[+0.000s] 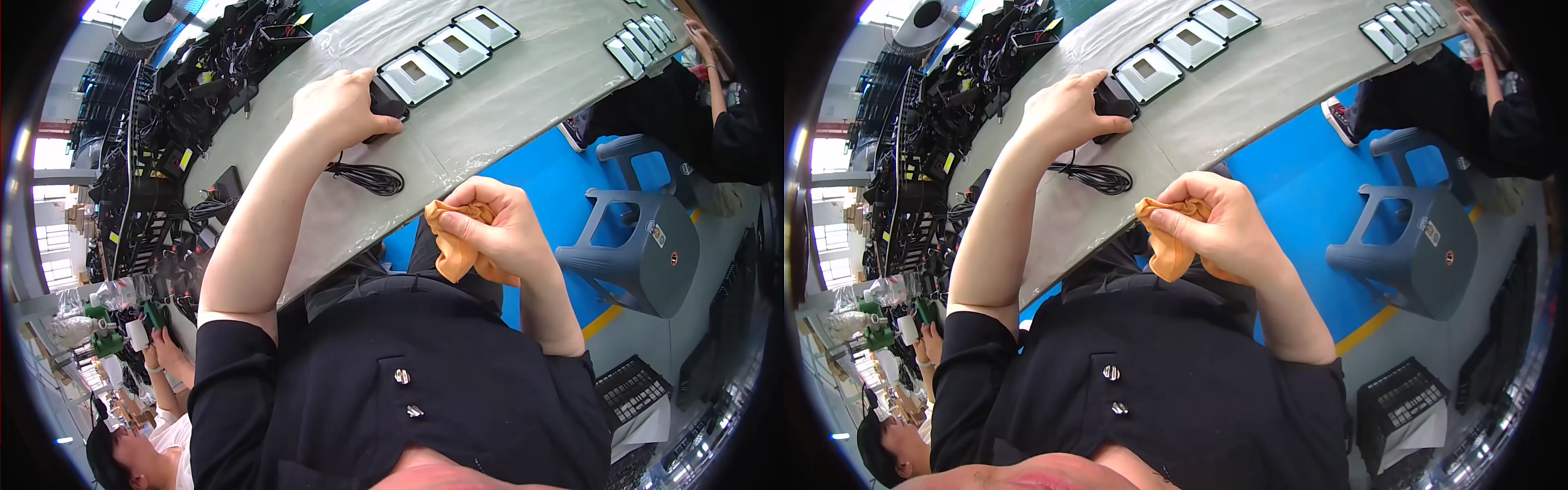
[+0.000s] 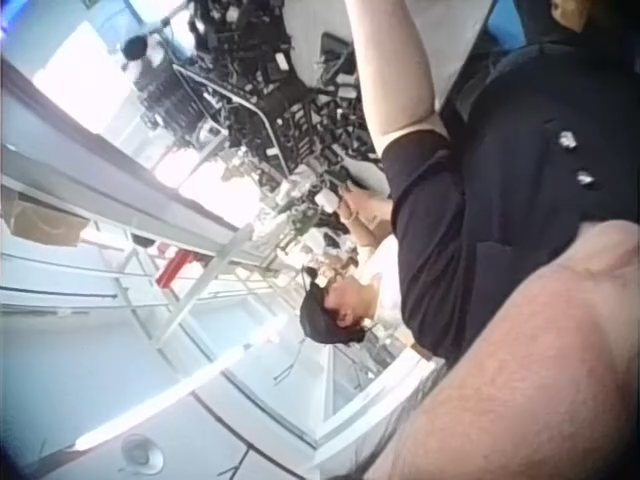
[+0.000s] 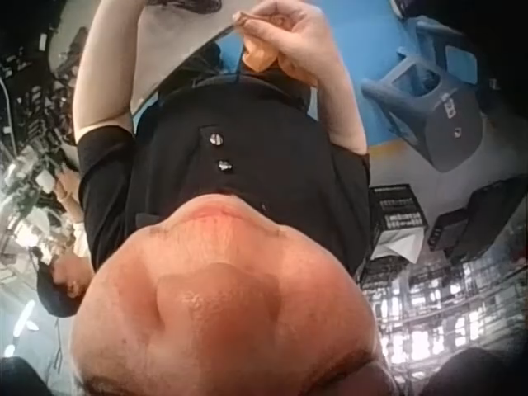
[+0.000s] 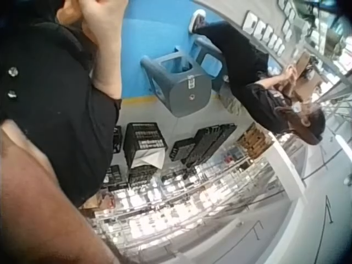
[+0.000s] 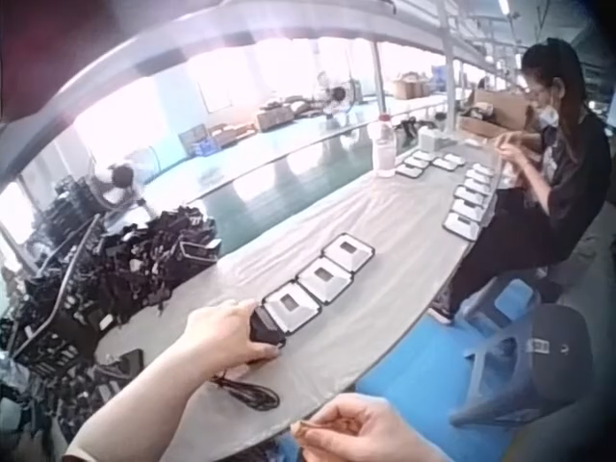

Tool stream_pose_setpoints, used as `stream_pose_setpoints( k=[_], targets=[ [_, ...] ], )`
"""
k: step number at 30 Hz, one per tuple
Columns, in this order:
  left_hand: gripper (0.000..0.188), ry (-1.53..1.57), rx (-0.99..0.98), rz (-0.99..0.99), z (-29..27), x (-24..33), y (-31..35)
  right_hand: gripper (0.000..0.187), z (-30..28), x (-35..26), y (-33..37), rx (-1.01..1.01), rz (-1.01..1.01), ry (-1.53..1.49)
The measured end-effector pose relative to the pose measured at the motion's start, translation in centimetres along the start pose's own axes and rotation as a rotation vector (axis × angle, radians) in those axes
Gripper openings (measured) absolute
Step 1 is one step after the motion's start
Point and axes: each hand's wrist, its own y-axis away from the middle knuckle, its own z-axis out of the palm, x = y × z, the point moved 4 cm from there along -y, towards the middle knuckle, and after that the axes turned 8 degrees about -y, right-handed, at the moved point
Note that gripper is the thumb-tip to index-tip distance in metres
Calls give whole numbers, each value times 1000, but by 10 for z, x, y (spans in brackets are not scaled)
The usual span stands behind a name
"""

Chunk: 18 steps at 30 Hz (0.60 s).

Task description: Cleaning the surfaces of small LED light fixtures using a cloth and water.

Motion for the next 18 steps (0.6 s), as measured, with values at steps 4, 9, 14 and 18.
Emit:
stream_pose_setpoints(
  k=[4,9,14,18],
  targets=[
    [67,27,16,21,3,-2,1,10,0,2,0,12,4,5],
    [68,92,49,7,11,6,6,10,1,3,0,12,2,9],
    [75,123,-26,-1,10,10,7,10,3,4,-2,23,0,13],
    [67,148,69,82,13,11,10,10,5,2,-2,23,-24,70]
  ],
)
